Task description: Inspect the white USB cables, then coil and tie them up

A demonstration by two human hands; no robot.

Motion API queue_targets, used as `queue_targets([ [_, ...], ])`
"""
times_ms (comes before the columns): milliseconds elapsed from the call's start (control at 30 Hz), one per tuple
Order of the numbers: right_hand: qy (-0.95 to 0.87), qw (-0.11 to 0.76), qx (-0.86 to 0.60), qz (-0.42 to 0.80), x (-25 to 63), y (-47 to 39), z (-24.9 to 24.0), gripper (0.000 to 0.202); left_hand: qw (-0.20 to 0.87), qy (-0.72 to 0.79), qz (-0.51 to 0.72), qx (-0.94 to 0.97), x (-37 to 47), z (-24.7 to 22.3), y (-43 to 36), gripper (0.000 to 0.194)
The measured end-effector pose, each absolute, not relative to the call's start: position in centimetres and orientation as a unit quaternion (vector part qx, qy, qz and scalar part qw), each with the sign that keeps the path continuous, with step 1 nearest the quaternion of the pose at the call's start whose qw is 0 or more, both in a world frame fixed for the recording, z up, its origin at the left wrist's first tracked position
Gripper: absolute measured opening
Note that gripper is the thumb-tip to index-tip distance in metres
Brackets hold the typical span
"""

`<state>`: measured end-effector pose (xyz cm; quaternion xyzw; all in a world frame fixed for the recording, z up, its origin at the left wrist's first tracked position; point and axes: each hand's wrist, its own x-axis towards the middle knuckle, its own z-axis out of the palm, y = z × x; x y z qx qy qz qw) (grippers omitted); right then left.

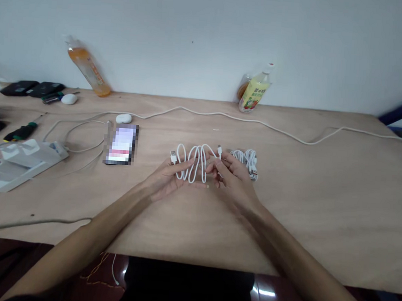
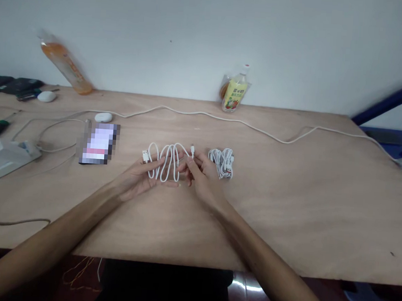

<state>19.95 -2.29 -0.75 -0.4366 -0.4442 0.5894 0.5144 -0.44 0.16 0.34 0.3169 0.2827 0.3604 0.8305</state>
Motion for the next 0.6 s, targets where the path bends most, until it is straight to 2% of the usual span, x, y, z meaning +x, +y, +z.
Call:
queue_targets([
  [133,-0.408,0.505,-0.423,0.632,20.6,-2.0,-0.4,0.04,0.832,0.277,0.355,0.324,-0.6,0.2,0.2,0.025],
  [333,-0.37,0.503,-0.397,0.673,20.5,-2.1,-0.2,0.037,0.83,0.293,0.364,0.303,-0.6,0.5,0.4,0.041],
  [600,-0.334,0.488,-0.396,0.702,20.8,-1.9,0.7,0.03,0.86,0.251,0.354,0.27,-0.8,0.7,0.7,0.047],
])
